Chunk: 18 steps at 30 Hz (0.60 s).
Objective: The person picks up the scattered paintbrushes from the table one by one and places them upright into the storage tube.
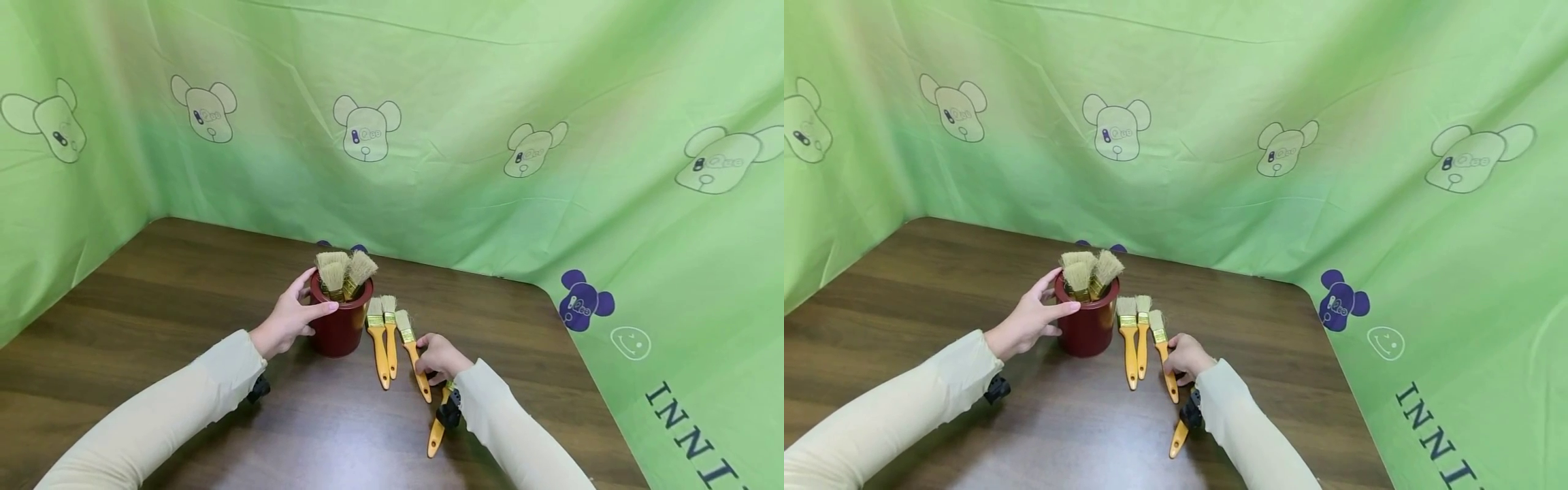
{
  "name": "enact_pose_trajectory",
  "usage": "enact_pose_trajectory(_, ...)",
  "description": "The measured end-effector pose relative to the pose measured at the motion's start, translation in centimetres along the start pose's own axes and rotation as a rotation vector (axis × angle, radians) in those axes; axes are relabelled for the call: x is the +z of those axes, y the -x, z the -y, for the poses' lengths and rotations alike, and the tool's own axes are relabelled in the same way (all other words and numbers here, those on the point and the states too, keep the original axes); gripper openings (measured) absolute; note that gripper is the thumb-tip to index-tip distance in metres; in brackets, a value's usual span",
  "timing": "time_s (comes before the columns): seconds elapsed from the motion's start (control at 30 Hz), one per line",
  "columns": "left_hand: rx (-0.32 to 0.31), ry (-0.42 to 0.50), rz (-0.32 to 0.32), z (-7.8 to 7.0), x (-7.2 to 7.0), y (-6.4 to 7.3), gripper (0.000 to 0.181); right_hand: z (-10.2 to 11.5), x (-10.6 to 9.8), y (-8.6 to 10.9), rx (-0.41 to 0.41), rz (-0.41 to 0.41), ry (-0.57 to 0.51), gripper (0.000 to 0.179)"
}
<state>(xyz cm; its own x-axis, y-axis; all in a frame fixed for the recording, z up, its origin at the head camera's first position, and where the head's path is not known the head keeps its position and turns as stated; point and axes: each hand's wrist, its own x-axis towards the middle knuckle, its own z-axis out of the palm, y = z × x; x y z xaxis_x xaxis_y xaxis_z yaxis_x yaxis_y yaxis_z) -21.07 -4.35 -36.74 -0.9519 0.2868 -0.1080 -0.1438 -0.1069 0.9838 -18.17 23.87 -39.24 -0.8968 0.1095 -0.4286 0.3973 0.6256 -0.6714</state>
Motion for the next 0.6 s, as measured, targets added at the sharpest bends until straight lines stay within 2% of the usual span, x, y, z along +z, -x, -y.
enact_pose_trajectory(0.37,-0.004,-0.013,-0.014,0.0,0.0,0.0,0.084,-0.2,-0.4,0.2,-0.017,0.019,0.012,0.044)
enact_pose_trajectory(0.6,-0.005,-0.018,-0.010,0.0,0.1,-0.1,0.085,-0.2,-1.2,0.2,-0.025,0.052,-0.042,0.048)
